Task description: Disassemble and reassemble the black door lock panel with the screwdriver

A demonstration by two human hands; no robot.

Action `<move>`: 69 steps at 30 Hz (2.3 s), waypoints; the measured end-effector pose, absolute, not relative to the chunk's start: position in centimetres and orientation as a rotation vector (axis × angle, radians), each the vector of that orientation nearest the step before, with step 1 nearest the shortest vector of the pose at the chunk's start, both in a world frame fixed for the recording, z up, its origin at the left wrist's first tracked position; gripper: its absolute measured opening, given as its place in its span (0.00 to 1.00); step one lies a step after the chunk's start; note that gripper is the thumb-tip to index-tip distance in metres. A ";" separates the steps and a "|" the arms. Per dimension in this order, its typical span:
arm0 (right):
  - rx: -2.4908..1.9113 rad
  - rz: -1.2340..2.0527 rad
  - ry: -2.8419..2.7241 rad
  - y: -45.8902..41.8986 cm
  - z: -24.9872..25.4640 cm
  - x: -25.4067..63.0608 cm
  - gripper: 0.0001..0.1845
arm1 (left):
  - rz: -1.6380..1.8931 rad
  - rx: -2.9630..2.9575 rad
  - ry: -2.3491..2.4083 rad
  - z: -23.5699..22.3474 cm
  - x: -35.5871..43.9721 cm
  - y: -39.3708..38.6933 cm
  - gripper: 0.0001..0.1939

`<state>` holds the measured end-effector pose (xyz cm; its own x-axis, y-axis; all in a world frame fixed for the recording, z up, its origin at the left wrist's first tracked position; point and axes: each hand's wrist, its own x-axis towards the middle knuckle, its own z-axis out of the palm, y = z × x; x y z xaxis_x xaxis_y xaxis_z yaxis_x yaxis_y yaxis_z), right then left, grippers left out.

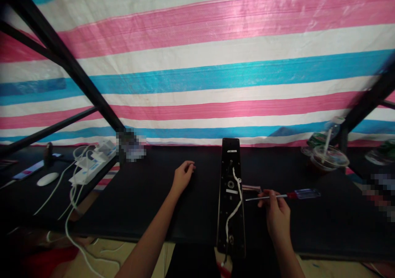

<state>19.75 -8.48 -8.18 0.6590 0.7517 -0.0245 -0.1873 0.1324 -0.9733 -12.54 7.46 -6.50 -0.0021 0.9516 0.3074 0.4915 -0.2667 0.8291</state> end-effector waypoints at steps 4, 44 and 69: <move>-1.270 0.734 -0.505 -8.3 -8.0 19.6 0.28 | 1.188 1.835 1.427 -5.9 -11.9 6.3 0.06; -1.416 0.753 -0.774 -9.1 -6.9 19.0 0.29 | 1.428 1.486 1.583 -7.1 -14.9 8.0 0.11; -1.450 0.771 -0.693 -9.1 -7.9 19.0 0.29 | 1.175 1.893 1.674 -6.3 -14.3 7.1 0.09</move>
